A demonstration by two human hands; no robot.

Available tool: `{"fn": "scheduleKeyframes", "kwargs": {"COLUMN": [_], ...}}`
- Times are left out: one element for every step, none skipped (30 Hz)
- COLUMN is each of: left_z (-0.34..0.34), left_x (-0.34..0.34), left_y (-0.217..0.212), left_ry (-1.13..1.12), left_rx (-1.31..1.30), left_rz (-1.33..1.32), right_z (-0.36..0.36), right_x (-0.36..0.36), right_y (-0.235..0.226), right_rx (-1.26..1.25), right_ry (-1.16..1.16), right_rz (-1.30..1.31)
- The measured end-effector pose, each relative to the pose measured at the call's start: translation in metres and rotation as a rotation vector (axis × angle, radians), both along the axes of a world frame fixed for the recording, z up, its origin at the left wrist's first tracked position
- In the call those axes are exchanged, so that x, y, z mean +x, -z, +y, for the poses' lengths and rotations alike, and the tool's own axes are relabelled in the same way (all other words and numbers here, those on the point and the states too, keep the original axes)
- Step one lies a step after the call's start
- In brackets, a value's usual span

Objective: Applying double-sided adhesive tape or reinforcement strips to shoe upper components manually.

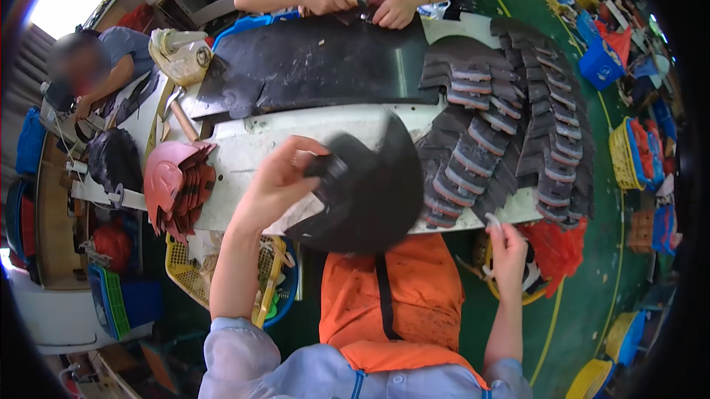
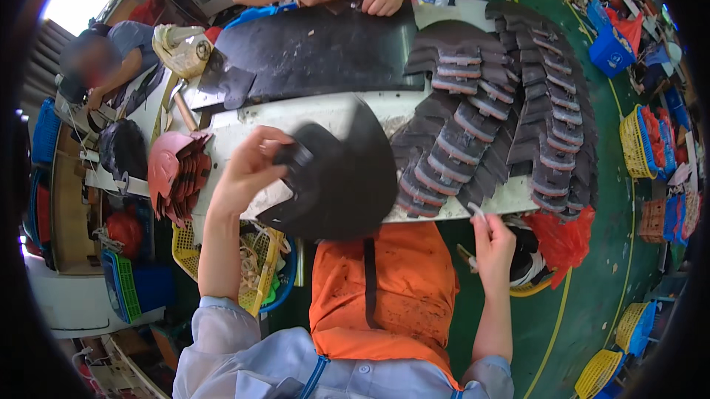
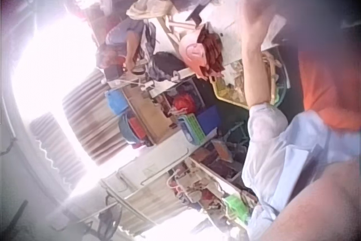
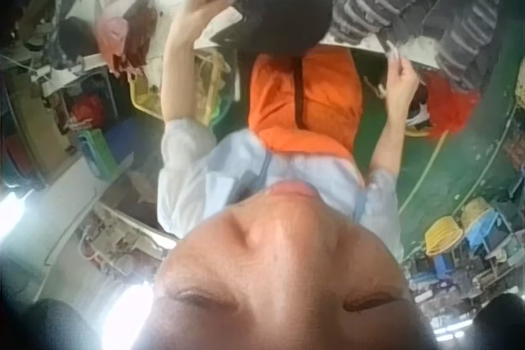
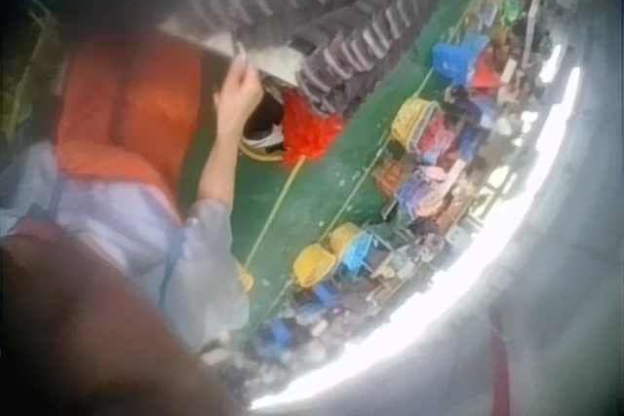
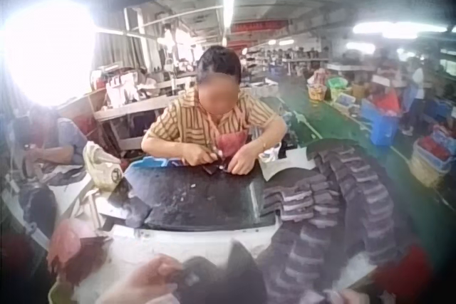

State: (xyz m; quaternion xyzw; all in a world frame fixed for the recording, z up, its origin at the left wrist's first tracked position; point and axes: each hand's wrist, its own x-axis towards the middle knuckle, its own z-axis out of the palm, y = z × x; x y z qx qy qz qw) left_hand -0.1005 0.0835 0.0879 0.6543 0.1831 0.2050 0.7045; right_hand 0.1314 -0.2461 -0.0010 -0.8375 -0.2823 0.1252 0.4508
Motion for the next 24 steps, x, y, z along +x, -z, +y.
{"fn": "scheduleKeyframes", "kwargs": {"left_z": [-0.003,-0.01,-0.019,-0.03,-0.037,-0.044,-0.05,-0.056,-0.059,-0.059,-0.06,-0.059,-0.059,-0.06,-0.059,-0.057,-0.056,-0.057,-0.058,-0.059,-0.06,-0.061,-0.062,-0.064], "left_x": [-0.001,0.006,0.017,0.024,0.032,0.037,0.041,0.047,0.05,0.052,0.053,0.054,0.053,0.055,0.054,0.052,0.051,0.05,0.049,0.049,0.05,0.051,0.053,0.053], "left_y": [0.009,0.016,0.024,0.037,0.057,0.068,0.072,0.075,0.077,0.089,0.089,0.089,0.09,0.093,0.091,0.081,0.076,0.078,0.079,0.081,0.08,0.08,0.079,0.077], "left_ry": [0.103,0.153,0.208,0.21,0.175,0.138,0.146,0.149,0.149,0.172,0.181,0.228,0.271,0.293,0.296,0.34,0.385,0.389,0.374,0.36,0.363,0.324,0.285,0.287], "left_rx": [0.001,0.115,0.231,0.207,0.39,0.579,0.567,0.518,0.47,0.309,0.306,0.188,0.068,-0.035,-0.039,-0.024,-0.009,-0.011,0.01,0.03,0.031,0.073,0.114,0.115], "left_rz": [0.116,0.322,0.523,0.534,0.494,0.45,0.45,0.434,0.418,0.354,0.351,0.327,0.304,0.2,0.201,0.209,0.218,0.219,0.2,0.181,0.18,0.223,0.266,0.266], "right_z": [0.005,0.015,0.023,0.031,0.047,0.06,0.072,0.082,0.094,0.104,0.112,0.117,0.12,0.123,0.124,0.126,0.127,0.127,0.128,0.128,0.128,0.129,0.129,0.129], "right_x": [0.001,-0.004,-0.01,-0.015,-0.025,-0.033,-0.039,-0.044,-0.046,-0.043,-0.038,-0.032,-0.028,-0.026,-0.024,-0.023,-0.022,-0.021,-0.021,-0.022,-0.022,-0.023,-0.023,-0.024], "right_y": [-0.01,-0.021,-0.026,-0.029,-0.04,-0.042,-0.046,-0.053,-0.05,-0.045,-0.039,-0.038,-0.037,-0.036,-0.037,-0.039,-0.04,-0.04,-0.039,-0.039,-0.039,-0.038,-0.036,-0.035], "right_rx": [-0.037,-0.039,0.032,0.0,0.061,0.108,0.04,-0.024,-0.025,-0.046,-0.063,-0.067,-0.082,-0.097,-0.1,-0.122,-0.144,-0.144,-0.144,-0.153,-0.162,-0.161,-0.152,-0.142], "right_ry": [-0.015,-0.013,-0.09,-0.166,-0.301,-0.437,-0.577,-0.687,-0.737,-0.75,-0.764,-0.757,-0.775,-0.794,-0.792,-0.768,-0.744,-0.745,-0.744,-0.737,-0.729,-0.728,-0.708,-0.687], "right_rz": [-0.004,0.028,0.019,0.019,-0.038,-0.107,-0.11,-0.152,-0.158,-0.143,-0.127,-0.127,-0.1,-0.072,-0.069,-0.028,0.013,0.06,0.059,0.055,0.051,0.051,0.018,-0.015]}}
